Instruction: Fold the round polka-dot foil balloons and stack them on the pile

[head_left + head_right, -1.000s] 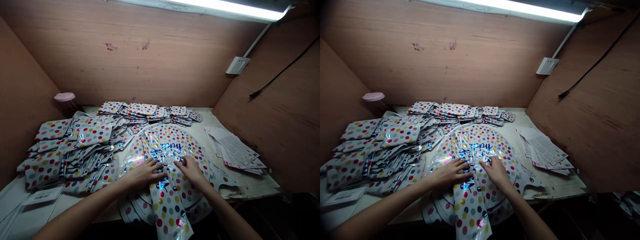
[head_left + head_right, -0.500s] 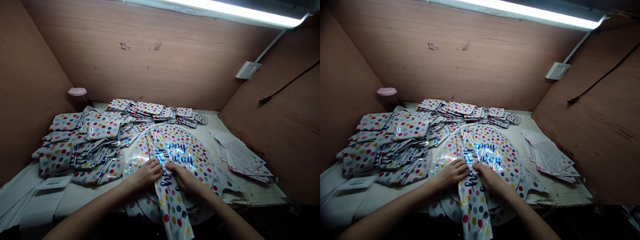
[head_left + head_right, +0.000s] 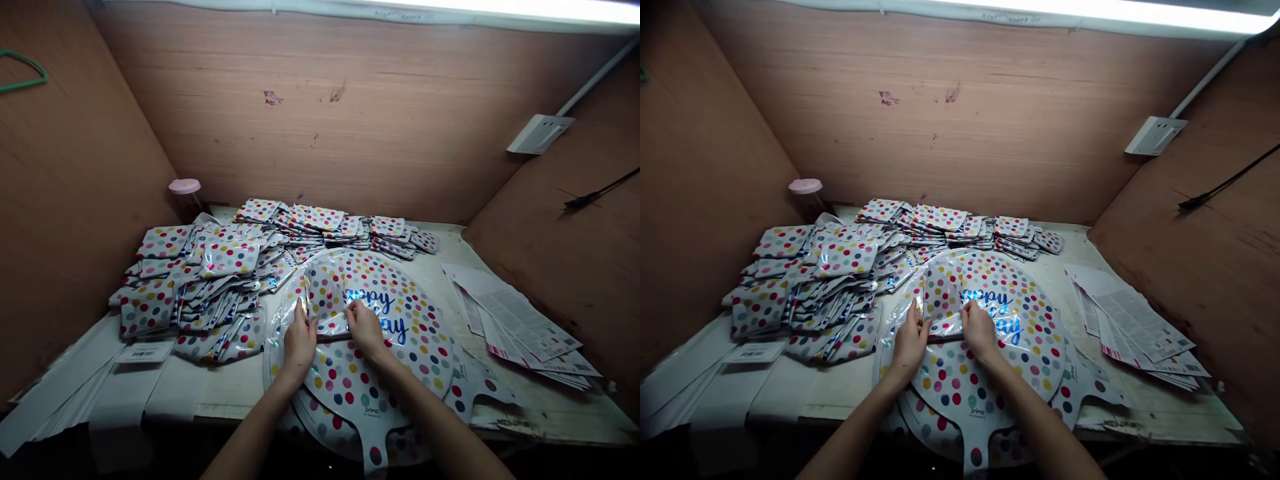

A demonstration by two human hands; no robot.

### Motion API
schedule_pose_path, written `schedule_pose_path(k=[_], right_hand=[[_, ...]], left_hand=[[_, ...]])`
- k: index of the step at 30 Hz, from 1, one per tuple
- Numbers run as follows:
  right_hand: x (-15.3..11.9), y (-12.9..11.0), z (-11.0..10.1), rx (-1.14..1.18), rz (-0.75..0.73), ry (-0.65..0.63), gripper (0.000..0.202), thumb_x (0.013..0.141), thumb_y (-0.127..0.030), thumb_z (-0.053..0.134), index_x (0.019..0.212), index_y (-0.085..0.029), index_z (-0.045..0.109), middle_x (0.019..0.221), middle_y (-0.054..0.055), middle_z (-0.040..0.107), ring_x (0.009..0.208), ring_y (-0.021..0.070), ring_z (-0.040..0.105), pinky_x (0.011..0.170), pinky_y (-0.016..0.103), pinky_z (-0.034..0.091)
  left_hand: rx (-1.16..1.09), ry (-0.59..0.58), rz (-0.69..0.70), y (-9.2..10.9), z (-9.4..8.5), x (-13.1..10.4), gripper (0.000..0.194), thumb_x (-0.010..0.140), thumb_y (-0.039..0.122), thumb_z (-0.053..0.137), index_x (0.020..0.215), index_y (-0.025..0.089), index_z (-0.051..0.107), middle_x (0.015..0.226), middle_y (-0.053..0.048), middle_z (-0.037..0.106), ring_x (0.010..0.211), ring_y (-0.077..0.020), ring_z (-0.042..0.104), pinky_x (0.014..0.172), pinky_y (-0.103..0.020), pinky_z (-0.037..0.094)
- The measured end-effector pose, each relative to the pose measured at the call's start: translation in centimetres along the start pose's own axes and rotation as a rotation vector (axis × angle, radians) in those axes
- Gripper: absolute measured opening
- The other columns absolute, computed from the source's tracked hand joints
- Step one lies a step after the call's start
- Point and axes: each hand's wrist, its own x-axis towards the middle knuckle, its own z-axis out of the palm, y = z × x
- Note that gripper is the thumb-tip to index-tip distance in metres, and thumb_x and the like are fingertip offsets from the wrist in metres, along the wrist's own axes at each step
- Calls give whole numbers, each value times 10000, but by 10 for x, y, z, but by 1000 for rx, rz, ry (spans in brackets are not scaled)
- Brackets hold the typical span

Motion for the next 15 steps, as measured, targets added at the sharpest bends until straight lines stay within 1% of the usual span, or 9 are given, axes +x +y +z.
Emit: schedule_pose_path(k=[1, 3, 5, 7, 8, 10, 11, 13, 15], right_hand=[[1, -2, 2, -36, 15, 9, 181, 930, -310, 386, 938, -214, 538, 717, 53, 654, 652, 219, 608, 567, 286, 396], [1, -2, 3, -103, 12, 1, 172, 937, -274, 377, 1026, -210, 508, 724, 60, 654, 654, 229, 611, 556, 282, 365], [-1, -1, 3, -164, -24, -36, 159, 945, -250, 371, 1015, -220, 511, 742, 62, 661, 666, 228, 619, 564, 278, 350], [-2, -1, 3, -219, -67, -78, 155, 954, -245, 370, 978, -228, 522, 770, 61, 671, 686, 220, 628, 578, 273, 349], [-2, 0, 3, -244, -85, -94, 159, 959, -246, 367, 973, -228, 524, 786, 61, 675, 699, 215, 632, 586, 271, 353], [-1, -1, 3, -287, -114, -115, 174, 967, -240, 355, 989, -220, 526, 814, 63, 681, 718, 208, 636, 600, 269, 370], [-1, -1, 3, -304, -129, -123, 185, 968, -232, 348, 999, -214, 530, 825, 64, 682, 724, 208, 637, 606, 271, 381], [-3, -1, 1, -332, -163, -130, 219, 967, -208, 332, 1012, -199, 546, 870, 76, 680, 742, 212, 640, 622, 286, 413], [-10, 1, -6, -349, -205, -123, 246, 961, -198, 334, 1007, -190, 576, 992, 104, 665, 827, 227, 640, 684, 320, 455]], left_hand=[[45, 10, -6, 2, 3, -1, 639, 909, 257, 432, 1468, 101, 165, 832, -74, 648, 718, -220, 637, 638, -316, 494], [158, 41, -6, 7, 6, -3, 650, 905, 202, 416, 1486, 143, 131, 1027, -137, 635, 832, -250, 643, 687, -347, 503], [310, 53, 52, 13, 7, -3, 575, 903, 142, 387, 1458, 235, 269, 1305, -164, 507, 1018, -296, 600, 800, -423, 491], [444, -20, 241, 19, 5, 1, 462, 915, 121, 356, 1323, 288, 491, 1465, -93, 369, 1220, -327, 471, 965, -515, 399], [484, -88, 361, 21, 4, 5, 424, 927, 136, 349, 1265, 293, 551, 1492, -51, 345, 1301, -323, 386, 1045, -542, 316], [521, -241, 516, 21, 3, 15, 385, 957, 245, 356, 1294, 289, 538, 1513, -18, 321, 1402, -302, 217, 1135, -556, 137], [535, -305, 527, 20, 2, 20, 416, 963, 336, 359, 1360, 289, 473, 1530, -24, 286, 1425, -307, 148, 1141, -568, 71], [562, -400, 463, 13, -1, 29, 584, 928, 542, 357, 1460, 306, 306, 1571, -43, 145, 1434, -359, 23, 1114, -615, -11], [575, -493, 416, 6, -5, 35, 734, 854, 697, 353, 1483, 348, 204, 1583, -40, -11, 1413, -415, -86, 1076, -653, -65]])
